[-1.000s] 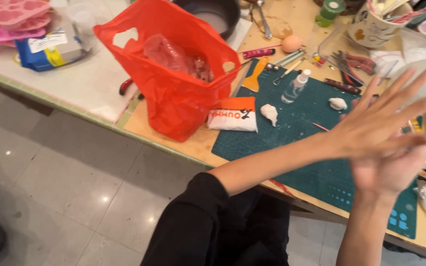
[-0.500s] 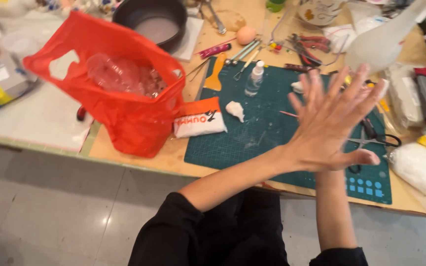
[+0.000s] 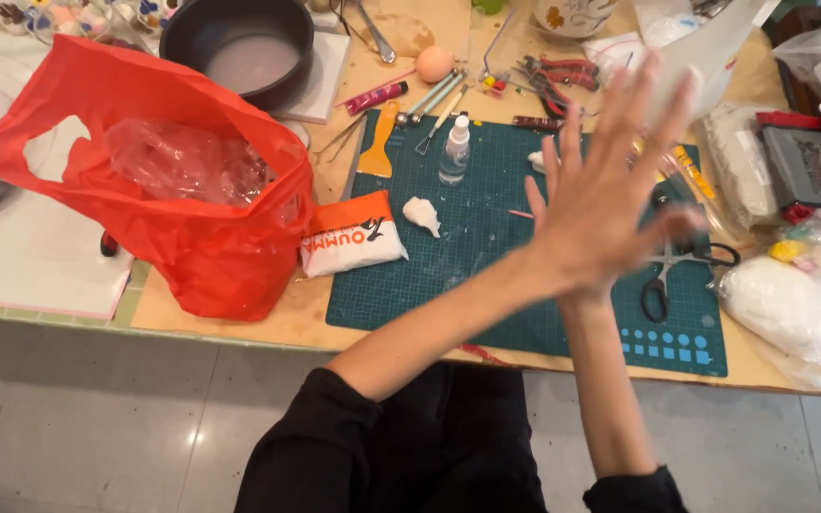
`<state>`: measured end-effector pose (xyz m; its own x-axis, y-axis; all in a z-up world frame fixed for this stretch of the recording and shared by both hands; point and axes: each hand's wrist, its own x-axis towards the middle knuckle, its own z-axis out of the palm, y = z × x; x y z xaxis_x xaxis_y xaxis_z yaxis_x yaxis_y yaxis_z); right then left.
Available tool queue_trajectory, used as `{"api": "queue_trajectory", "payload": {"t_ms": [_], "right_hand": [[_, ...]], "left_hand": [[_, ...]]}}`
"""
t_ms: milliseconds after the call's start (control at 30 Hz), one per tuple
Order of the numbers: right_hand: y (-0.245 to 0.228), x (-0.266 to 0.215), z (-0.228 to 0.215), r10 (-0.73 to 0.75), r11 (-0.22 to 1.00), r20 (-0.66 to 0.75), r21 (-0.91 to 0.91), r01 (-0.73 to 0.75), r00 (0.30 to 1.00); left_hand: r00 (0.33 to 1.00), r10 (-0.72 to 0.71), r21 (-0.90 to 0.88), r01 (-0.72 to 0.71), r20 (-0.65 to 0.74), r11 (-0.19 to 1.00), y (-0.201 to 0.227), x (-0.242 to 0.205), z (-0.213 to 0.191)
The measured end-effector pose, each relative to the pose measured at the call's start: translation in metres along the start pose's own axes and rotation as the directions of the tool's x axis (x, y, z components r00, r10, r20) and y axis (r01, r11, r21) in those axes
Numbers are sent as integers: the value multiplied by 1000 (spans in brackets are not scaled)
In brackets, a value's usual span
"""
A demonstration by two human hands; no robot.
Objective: Molding and shaping white clay by hand and with sculpting tools at a workbench.
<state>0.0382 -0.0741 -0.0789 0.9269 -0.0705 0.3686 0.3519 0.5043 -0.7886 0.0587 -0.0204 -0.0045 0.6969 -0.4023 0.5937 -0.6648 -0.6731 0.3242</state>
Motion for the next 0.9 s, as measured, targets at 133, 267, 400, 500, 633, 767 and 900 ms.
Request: {"api": "queue_trajectory", "payload": {"t_ms": [133,267,400,500,633,767,900], "right_hand": [[-29,-6,16,16,996,-50,86,-12,999],[-17,6,-9,-15,951,79,310,-10,997],[22,5,-17,140,771,202,591,-235,969],[-1,-1,3,286,859,133,403,-315,949],[10,19,-32,107,915,157,371,-160,982],[34,13,-35,124,801,336,521,-294,934],[-16,7,13,255,955,144,118,-272,956]], "left_hand": [[1000,0,76,-1,26,997,-28,1,43],[995,99,-212,-100,-14,972,4,-17,3],[900,114,355,-279,422,892,11,6,-48],[947,83,454,-225,312,862,-14,16,-28],[940,72,505,-242,333,829,-13,-10,-15],[901,174,262,-293,397,919,-12,-5,-10],[966,159,300,-217,205,929,-54,-2,36]]}}
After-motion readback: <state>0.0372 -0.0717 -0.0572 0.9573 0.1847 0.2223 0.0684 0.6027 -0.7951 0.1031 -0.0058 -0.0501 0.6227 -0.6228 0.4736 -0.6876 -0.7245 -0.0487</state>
